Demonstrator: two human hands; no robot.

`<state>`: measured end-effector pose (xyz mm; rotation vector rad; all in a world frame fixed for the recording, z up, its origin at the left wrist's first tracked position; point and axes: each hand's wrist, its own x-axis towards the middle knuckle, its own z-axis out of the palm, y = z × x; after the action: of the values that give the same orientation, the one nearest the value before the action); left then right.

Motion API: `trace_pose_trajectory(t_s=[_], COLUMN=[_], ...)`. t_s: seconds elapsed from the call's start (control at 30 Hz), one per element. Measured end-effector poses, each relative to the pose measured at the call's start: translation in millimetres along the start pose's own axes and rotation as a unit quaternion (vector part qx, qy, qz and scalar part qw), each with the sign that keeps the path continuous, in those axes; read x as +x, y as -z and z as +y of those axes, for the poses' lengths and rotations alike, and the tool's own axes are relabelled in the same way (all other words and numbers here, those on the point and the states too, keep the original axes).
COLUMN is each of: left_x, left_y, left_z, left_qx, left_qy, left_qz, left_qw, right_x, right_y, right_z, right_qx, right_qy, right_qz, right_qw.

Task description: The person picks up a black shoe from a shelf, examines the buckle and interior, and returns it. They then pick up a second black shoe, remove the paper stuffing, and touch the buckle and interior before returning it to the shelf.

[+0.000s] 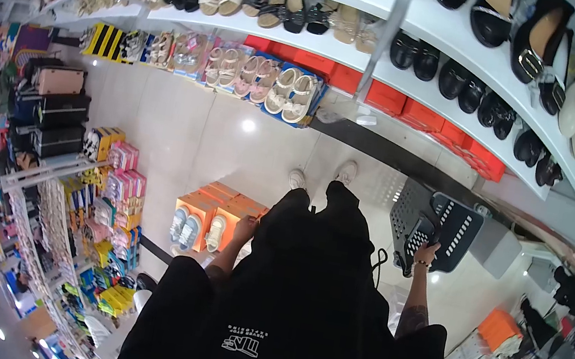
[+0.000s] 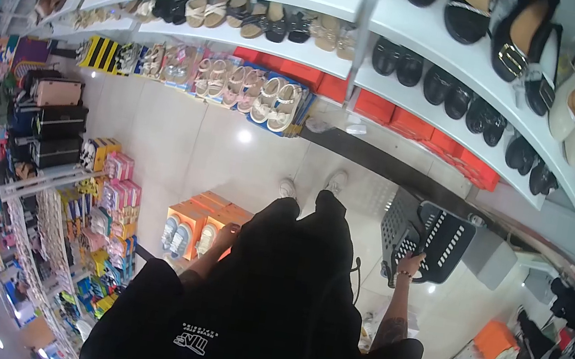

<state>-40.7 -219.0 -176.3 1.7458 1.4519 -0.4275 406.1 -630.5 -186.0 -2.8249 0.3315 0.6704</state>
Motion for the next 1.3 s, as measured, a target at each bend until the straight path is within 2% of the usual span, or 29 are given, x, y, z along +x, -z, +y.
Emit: trace_pose_trajectory(t_s=[0.03, 0.13, 0.17, 0.2, 0.23, 0.33, 0.37, 0.43, 0.47, 0.5, 0.53, 0.57, 0.63, 0.7, 0.73, 0.8, 0.83, 0.93, 1.03, 1.1, 1.3], left_x=[2.7, 16.8, 20.0, 23.8, 23.6, 38.1, 28.8, 11.5, 7.3, 8.0, 9.5, 10.7, 15.5, 15.8, 13.5, -6.1, -6.2, -0.5, 17.3, 25.9, 64.1], left_y=[2.5, 4.3, 7.1, 8.4, 6.4, -5.9, 5.7, 13.9, 16.0, 14.3, 12.1, 9.3, -7.9, -23.6, -22.9, -0.3, 0.8, 0.4, -2.5, 4.2, 28.7], left_z=[-1.9, -19.2, -24.3, -28.8, -33.4, -71.4, -58.0, -54.9, -58.1, -67.0, -78.3, -89.6, -121.9, -148.7, -153.7, -135.8, -135.5, -150.2, -160.9, -154.1, -136.1], left_qx=[-0.012, -0.035, -0.029, -0.021, -0.017, 0.014, -0.033, -0.081, -0.116, -0.098, -0.105, -0.097, -0.095, -0.094, -0.098, -0.219, -0.223, -0.206, -0.152, -0.194, -0.306], left_qy=[0.0, 0.022, 0.025, 0.027, 0.026, -0.011, 0.059, 0.063, 0.064, 0.062, 0.064, 0.058, 0.054, 0.001, 0.001, 0.128, 0.128, 0.14, 0.087, 0.085, 0.088], left_qz=[0.006, 0.013, -0.01, -0.033, 0.005, 0.011, -0.003, 0.022, 0.045, 0.042, 0.044, 0.026, 0.011, 0.104, 0.104, 0.043, 0.042, 0.031, 0.019, 0.078, 0.098], left_qw=[1.0, 0.999, 0.999, 0.999, 0.999, 1.0, 0.998, 0.994, 0.99, 0.992, 0.991, 0.993, 0.994, 0.99, 0.99, 0.966, 0.965, 0.968, 0.984, 0.974, 0.943], right_x=[3.5, 24.2, 21.2, 16.5, 13.8, 37.0, 38.4, 71.5, 67.5, 49.6, 58.7, 4.3, -18.2, -40.2, -49.7, -70.0, -78.1, -91.8, -110.5, -117.9, -134.0], right_y=[-1.4, 1.6, 6.5, 9.6, 13.1, -33.8, -58.4, -100.7, -150.2, -186.6, -191.6, -127.2, -110.3, -101.6, -97.2, -81.2, -73.5, -63.2, -55.1, -52.0, -47.2], right_z=[-2.2, -11.9, -21.3, -30.7, -42.0, -11.1, -2.4, 26.1, 12.1, 40.3, 42.1, -1.6, -36.7, -60.5, -65.1, -78.0, -83.8, -80.7, -71.7, -65.0, -58.5], right_qx=[-0.018, -0.082, -0.084, -0.103, -0.12, -0.22, -0.195, -0.176, -0.203, -0.229, -0.255, -0.26, -0.265, -0.267, -0.267, -0.268, -0.269, -0.267, -0.257, -0.25, -0.235], right_qy=[0.016, -0.057, -0.051, -0.092, -0.132, -0.07, -0.072, -0.065, -0.035, -0.007, 0.021, 0.027, 0.041, 0.049, 0.051, 0.055, 0.058, 0.06, 0.052, 0.047, 0.045], right_qz=[0.031, -0.028, -0.022, -0.071, -0.118, -0.208, -0.202, -0.192, -0.199, -0.207, -0.215, -0.211, -0.203, -0.198, -0.195, -0.187, -0.183, -0.175, -0.169, -0.163, -0.156], right_qw=[0.999, 0.995, 0.995, 0.988, 0.977, 0.951, 0.957, 0.963, 0.958, 0.951, 0.943, 0.942, 0.942, 0.942, 0.942, 0.943, 0.944, 0.946, 0.95, 0.953, 0.958])
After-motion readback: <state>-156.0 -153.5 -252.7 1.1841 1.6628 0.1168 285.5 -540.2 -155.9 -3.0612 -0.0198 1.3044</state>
